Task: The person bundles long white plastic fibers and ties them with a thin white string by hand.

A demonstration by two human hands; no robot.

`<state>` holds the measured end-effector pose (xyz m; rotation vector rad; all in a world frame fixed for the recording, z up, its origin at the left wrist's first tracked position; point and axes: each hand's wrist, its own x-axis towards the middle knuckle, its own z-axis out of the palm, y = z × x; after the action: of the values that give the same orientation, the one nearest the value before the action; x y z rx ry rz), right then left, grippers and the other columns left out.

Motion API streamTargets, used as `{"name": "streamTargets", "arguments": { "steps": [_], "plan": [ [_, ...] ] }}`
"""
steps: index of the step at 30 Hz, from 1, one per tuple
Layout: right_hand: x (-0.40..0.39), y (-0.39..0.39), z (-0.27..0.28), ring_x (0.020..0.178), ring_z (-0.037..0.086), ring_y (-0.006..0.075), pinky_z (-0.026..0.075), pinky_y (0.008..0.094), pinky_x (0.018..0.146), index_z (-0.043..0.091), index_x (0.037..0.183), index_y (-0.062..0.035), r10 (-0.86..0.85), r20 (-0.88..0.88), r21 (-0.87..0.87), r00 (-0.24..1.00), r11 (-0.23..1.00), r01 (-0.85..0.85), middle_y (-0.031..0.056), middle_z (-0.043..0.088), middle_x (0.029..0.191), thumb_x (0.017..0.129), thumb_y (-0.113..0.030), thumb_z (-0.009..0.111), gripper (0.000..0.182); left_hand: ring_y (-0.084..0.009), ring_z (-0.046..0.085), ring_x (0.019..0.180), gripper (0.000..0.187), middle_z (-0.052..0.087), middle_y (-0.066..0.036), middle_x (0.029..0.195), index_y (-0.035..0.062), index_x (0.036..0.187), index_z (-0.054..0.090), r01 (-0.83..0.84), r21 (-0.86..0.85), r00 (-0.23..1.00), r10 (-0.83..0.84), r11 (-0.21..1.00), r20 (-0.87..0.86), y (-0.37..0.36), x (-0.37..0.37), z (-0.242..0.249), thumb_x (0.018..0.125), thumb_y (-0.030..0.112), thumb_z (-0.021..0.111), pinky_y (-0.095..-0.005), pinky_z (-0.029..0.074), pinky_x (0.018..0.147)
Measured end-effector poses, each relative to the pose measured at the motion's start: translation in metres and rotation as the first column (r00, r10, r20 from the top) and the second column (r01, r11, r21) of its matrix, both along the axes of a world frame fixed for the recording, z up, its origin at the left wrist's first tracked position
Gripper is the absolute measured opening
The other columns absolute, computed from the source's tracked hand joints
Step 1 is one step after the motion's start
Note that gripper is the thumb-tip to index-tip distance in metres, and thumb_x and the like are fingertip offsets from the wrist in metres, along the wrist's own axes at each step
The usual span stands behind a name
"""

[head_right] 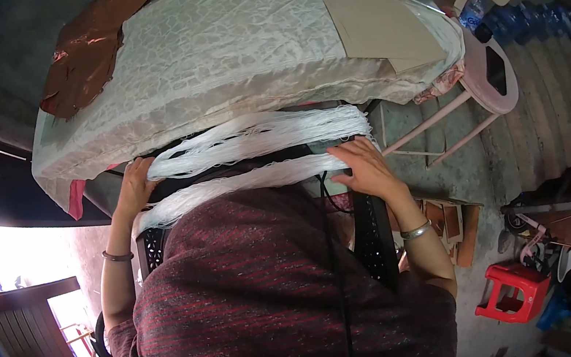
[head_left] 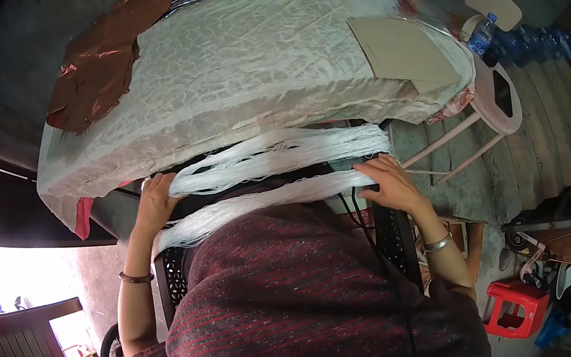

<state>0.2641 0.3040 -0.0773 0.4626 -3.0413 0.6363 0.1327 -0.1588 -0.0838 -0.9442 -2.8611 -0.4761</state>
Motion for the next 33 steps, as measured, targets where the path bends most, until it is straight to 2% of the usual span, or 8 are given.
{"name": "streamTargets", "arguments": {
  "steps": [3, 6, 11, 16, 20, 22, 30, 33],
  "plan": [
    [-0.008, 0.008, 0.007, 0.098, 0.051, 0.0293, 0.040, 0.0358, 0.084, 0.060, 0.100, -0.0044, -0.016, 0.209, -0.260, 0.978, 0.963, 0.072, 0.0118, 0.060, 0.098, 0.078, -0.019, 0.061, 0.027, -0.0354, 0.051, 0.088, 0.046, 0.051, -0.016, 0.095, 0.0013, 0.108, 0.049, -0.031, -0.031, 0.999, 0.032, 0.999, 0.036, -0.011, 0.001, 0.019, 0.062, -0.004, 0.056, -0.0403, 0.042, 0.077],
    [-0.036, 0.006, 0.018, 0.088, 0.056, 0.0293, 0.044, 0.0349, 0.077, 0.063, 0.090, -0.0024, -0.212, 0.087, -0.356, 0.973, 0.906, 0.230, 0.0129, 0.062, 0.089, 0.080, -0.019, 0.058, 0.020, -0.0360, 0.053, 0.087, 0.050, 0.051, -0.015, 0.095, 0.0038, 0.110, 0.049, -0.072, -0.103, 0.996, 0.077, 0.992, 0.045, -0.012, 0.008, 0.033, 0.061, -0.008, 0.052, -0.0402, 0.044, 0.073],
    [-0.104, -0.029, 0.016, 0.080, 0.058, 0.0290, 0.045, 0.0323, 0.072, 0.063, 0.090, -0.0013, -0.075, -0.182, -0.216, 0.981, 0.976, 0.034, 0.0125, 0.062, 0.087, 0.081, -0.018, 0.057, 0.020, -0.0330, 0.050, 0.089, 0.049, 0.050, -0.015, 0.090, 0.0022, 0.111, 0.049, -0.009, -0.116, 1.000, 0.007, 0.993, -0.021, -0.013, 0.016, -0.007, 0.063, -0.005, 0.050, -0.0401, 0.041, 0.078],
    [-0.158, -0.035, -0.031, 0.070, 0.059, 0.0202, 0.046, 0.0314, 0.065, 0.063, 0.087, -0.0021, 0.073, 0.313, -0.166, 0.947, 0.986, -0.021, 0.0090, 0.063, 0.075, 0.079, -0.017, 0.059, 0.017, -0.0319, 0.049, 0.088, 0.047, 0.050, -0.015, 0.090, 0.0003, 0.110, 0.049, -0.073, -0.077, 0.997, 0.072, 0.994, -0.015, -0.005, 0.022, -0.010, 0.064, -0.005, 0.049, -0.0395, 0.039, 0.080],
    [-0.160, -0.022, -0.031, 0.062, 0.058, 0.0165, 0.045, 0.0299, 0.059, 0.063, 0.080, -0.0004, 0.101, 0.328, -0.382, 0.939, 0.923, 0.034, 0.0079, 0.063, 0.067, 0.076, -0.016, 0.060, 0.016, -0.0320, 0.049, 0.087, 0.048, 0.051, -0.014, 0.091, -0.0001, 0.110, 0.049, -0.077, -0.036, 0.995, 0.074, 0.996, -0.072, -0.006, 0.021, -0.012, 0.062, -0.006, 0.050, -0.0386, 0.039, 0.079],
    [-0.148, -0.020, -0.005, 0.059, 0.056, 0.0130, 0.044, 0.0271, 0.057, 0.064, 0.081, -0.0008, -0.135, 0.328, -0.368, 0.935, 0.893, 0.258, 0.0073, 0.062, 0.065, 0.076, -0.014, 0.061, 0.015, -0.0320, 0.049, 0.088, 0.048, 0.051, -0.014, 0.091, -0.0001, 0.109, 0.049, -0.075, -0.028, 0.996, 0.073, 0.997, -0.055, -0.005, 0.022, -0.015, 0.062, -0.006, 0.050, -0.0386, 0.039, 0.079],
    [-0.166, -0.019, -0.050, 0.065, 0.056, 0.0114, 0.045, 0.0271, 0.063, 0.064, 0.084, -0.0035, 0.136, 0.426, -0.205, 0.895, 0.977, -0.051, 0.0042, 0.064, 0.071, 0.077, -0.015, 0.061, 0.014, -0.0295, 0.050, 0.084, 0.044, 0.050, -0.012, 0.084, 0.0016, 0.108, 0.050, -0.098, -0.033, 0.985, 0.092, 0.995, -0.146, -0.006, 0.023, -0.018, 0.064, -0.004, 0.051, -0.0380, 0.039, 0.075],
    [-0.157, -0.012, -0.006, 0.063, 0.053, 0.0083, 0.044, 0.0241, 0.061, 0.064, 0.080, -0.0007, 0.016, 0.257, -0.363, 0.966, 0.928, 0.081, 0.0021, 0.062, 0.069, 0.077, -0.012, 0.061, 0.012, -0.0302, 0.050, 0.084, 0.039, 0.050, -0.013, 0.084, 0.0017, 0.107, 0.050, -0.096, -0.047, 0.984, 0.087, 0.994, -0.158, -0.008, 0.021, -0.022, 0.068, -0.003, 0.048, -0.0378, 0.039, 0.076]
  ]
}}
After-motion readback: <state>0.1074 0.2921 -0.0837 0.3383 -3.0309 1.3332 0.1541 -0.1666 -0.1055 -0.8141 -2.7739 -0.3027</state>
